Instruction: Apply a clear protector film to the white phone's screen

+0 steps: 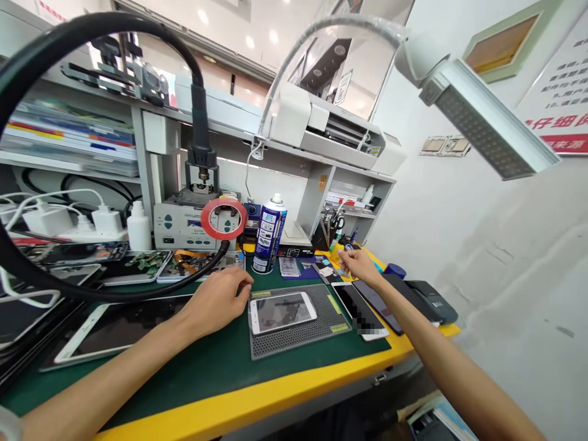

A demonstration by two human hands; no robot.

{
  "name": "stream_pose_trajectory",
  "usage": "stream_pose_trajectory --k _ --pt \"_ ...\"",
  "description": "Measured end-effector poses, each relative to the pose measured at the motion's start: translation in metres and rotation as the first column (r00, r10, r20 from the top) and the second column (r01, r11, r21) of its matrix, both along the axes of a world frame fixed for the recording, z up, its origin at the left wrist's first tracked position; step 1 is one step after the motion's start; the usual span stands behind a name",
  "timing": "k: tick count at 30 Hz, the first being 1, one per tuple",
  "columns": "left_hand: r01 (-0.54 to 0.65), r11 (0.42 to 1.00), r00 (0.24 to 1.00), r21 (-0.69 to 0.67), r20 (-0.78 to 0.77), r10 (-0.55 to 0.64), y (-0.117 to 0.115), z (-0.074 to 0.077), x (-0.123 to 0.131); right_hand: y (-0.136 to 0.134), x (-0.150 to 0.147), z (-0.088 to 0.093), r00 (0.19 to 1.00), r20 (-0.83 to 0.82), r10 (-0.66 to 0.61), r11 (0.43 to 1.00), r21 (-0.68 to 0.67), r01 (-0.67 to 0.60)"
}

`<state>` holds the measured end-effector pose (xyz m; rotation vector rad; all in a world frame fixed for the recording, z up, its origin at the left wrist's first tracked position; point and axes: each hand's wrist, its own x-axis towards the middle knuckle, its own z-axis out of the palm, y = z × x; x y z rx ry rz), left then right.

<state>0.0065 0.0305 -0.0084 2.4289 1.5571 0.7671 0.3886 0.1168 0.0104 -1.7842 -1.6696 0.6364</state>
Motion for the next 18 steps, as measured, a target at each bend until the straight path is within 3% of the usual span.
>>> stream_pose_trajectory --k 5,8,18 --pt "0.035 0.998 0.999 0.048 -0.04 -0.033 -0.003 0.0 0.003 0.012 -0.002 0.013 0.982 0.142 0.125 0.959 -0.27 -0.083" --pt "0.046 0.996 0.998 0.076 -0.053 -0.042 -0.004 0.001 0.002 0.022 -0.011 0.014 0.969 0.194 0.15 0.93 -0.359 -0.072" --pt "0.038 0.985 0.996 0.167 -0.086 -0.024 -0.005 0.002 -0.001 0.031 -0.017 0.021 0.973 0.209 0.096 0.916 -0.401 -0.004"
